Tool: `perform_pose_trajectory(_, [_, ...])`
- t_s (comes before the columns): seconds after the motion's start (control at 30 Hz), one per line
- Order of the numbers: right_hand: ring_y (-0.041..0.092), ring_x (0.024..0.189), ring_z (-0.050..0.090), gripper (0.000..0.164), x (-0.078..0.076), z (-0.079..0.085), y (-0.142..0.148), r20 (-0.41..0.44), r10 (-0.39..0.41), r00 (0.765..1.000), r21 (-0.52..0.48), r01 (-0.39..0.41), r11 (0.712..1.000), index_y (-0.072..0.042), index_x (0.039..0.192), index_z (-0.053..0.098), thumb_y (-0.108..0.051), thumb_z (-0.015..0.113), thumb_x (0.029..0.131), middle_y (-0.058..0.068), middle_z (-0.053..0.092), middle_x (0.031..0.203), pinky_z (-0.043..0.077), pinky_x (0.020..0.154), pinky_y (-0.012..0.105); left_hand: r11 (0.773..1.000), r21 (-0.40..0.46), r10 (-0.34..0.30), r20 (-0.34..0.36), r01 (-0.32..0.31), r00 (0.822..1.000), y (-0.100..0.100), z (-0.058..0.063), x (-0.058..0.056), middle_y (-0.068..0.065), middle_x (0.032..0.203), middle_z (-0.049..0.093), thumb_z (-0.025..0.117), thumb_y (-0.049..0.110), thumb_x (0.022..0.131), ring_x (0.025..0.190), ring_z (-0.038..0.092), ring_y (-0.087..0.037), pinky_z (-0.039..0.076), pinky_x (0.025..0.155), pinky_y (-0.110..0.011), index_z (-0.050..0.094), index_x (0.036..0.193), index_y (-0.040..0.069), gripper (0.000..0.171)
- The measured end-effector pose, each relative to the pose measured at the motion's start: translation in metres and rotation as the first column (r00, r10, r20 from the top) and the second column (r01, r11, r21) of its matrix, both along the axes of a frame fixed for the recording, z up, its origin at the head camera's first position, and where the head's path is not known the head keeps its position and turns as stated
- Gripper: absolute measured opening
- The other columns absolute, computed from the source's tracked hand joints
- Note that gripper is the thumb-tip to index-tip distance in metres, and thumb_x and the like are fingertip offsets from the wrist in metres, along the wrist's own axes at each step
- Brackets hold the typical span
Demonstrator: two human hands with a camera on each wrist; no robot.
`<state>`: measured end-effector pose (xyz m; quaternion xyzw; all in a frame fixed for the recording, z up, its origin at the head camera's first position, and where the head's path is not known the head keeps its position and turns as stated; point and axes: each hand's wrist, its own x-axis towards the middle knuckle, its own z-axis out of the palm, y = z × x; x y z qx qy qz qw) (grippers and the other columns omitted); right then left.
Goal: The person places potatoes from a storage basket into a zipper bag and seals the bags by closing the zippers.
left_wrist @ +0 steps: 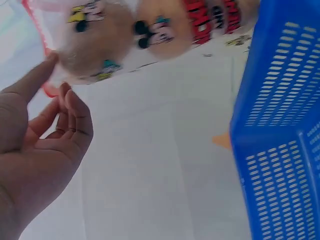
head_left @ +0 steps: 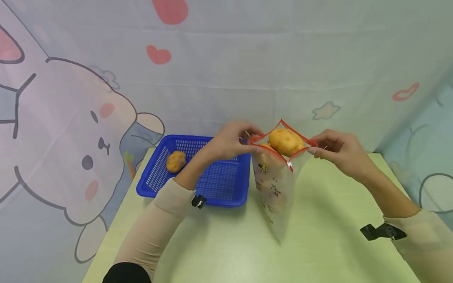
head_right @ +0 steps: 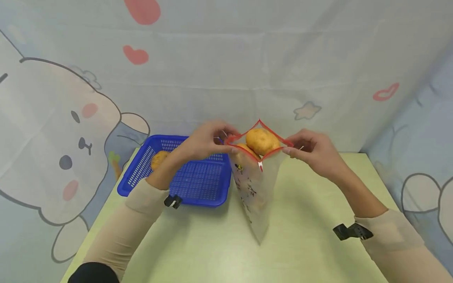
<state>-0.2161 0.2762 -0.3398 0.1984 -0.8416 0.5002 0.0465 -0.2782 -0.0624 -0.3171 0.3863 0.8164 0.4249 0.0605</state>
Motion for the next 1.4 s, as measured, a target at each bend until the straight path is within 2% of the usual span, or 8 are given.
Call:
perform_pose_trajectory(0.13, [0.02,0.079,0.066,0.022,-0.001,-0.01,0.001,0.024,0.01,1.0,0.027,-0.011,1.0,-0.011,0.111,0.071,-0.019,0.075,0.091,0.01,0.068,0.094,0.057,0.07,0.027,1.0,-0.026,0.001,0.029,-0.001,1.0,0.002,-0.009,0.002,-0.005,0.107,0.064,0.079,0.027,0.086,0.087,0.061,-0.014,0.054,0.081,-0.027,0.065,0.126,0.01,0.046])
perform_pose_trajectory(0.27, [0.019,0.08,0.066,0.024,-0.001,-0.015,0.001,0.032,0.024,0.999,0.03,-0.025,0.999,-0.012,0.113,0.071,-0.018,0.075,0.09,0.008,0.068,0.097,0.056,0.069,0.027,0.999,-0.034,0.013,0.078,-0.01,0.997,0.003,-0.02,0.002,0.001,0.11,0.062,0.078,0.033,0.087,0.091,0.062,-0.013,0.054,0.08,-0.028,0.063,0.129,0.012,0.049])
perform_pose_trajectory(0.4, [0.02,0.082,0.066,0.024,0.001,-0.016,0.002,0.03,0.036,0.999,0.051,-0.037,0.998,-0.014,0.114,0.07,-0.018,0.074,0.091,0.007,0.067,0.1,0.056,0.07,0.026,0.999,-0.029,0.029,0.069,-0.027,0.997,0.003,-0.028,0.003,0.004,0.109,0.062,0.076,0.038,0.088,0.092,0.062,-0.012,0.054,0.079,-0.028,0.064,0.127,0.015,0.046])
perform_pose_trajectory(0.6, [0.019,0.084,0.065,0.022,0.01,-0.009,0.003,-0.024,0.035,0.999,0.087,-0.033,0.996,-0.017,0.112,0.072,-0.016,0.075,0.09,0.002,0.066,0.102,0.055,0.07,0.023,0.999,0.044,0.017,-0.002,-0.016,1.0,0.011,-0.024,0.013,0.008,0.105,0.063,0.075,0.037,0.088,0.088,0.061,-0.011,0.054,0.078,-0.029,0.067,0.122,0.019,0.039])
perform_pose_trajectory(0.83, [0.017,0.075,0.065,0.017,0.027,-0.007,0.006,-0.076,0.002,0.997,0.072,0.004,0.997,-0.013,0.107,0.072,-0.01,0.074,0.09,0.006,0.066,0.091,0.053,0.066,0.021,0.986,0.154,0.063,0.028,-0.067,0.998,0.013,-0.02,0.024,0.003,0.094,0.063,0.078,0.035,0.086,0.082,0.06,-0.014,0.053,0.07,-0.034,0.065,0.124,0.02,0.043])
perform_pose_trajectory(1.0, [0.016,0.074,0.066,0.015,0.035,-0.008,0.009,-0.054,-0.048,0.997,0.09,0.053,0.994,-0.015,0.105,0.072,-0.014,0.074,0.091,0.006,0.067,0.088,0.053,0.066,0.02,0.986,0.138,0.094,0.042,-0.099,0.995,0.005,-0.021,0.027,0.003,0.093,0.062,0.08,0.029,0.085,0.083,0.059,-0.013,0.053,0.072,-0.034,0.064,0.126,0.017,0.046])
perform_pose_trajectory(1.1, [0.016,0.074,0.065,0.014,0.035,-0.009,0.01,-0.061,-0.062,0.996,0.101,0.068,0.993,-0.016,0.104,0.072,-0.014,0.074,0.091,0.004,0.067,0.089,0.052,0.063,0.021,0.989,0.118,0.081,0.039,-0.085,0.996,0.002,-0.022,0.029,0.003,0.095,0.062,0.081,0.026,0.085,0.086,0.059,-0.012,0.054,0.075,-0.032,0.061,0.13,0.015,0.05])
perform_pose_trajectory(1.4, [0.012,0.074,0.061,0.019,0.031,0.002,0.002,-0.229,-0.036,0.973,0.127,0.067,0.99,-0.019,0.099,0.074,-0.006,0.077,0.086,-0.002,0.066,0.09,0.049,0.065,0.016,0.995,0.053,0.084,-0.045,-0.082,0.995,-0.001,-0.024,0.032,0.002,0.098,0.061,0.078,0.028,0.086,0.09,0.06,-0.014,0.054,0.075,-0.027,0.057,0.134,0.016,0.054])
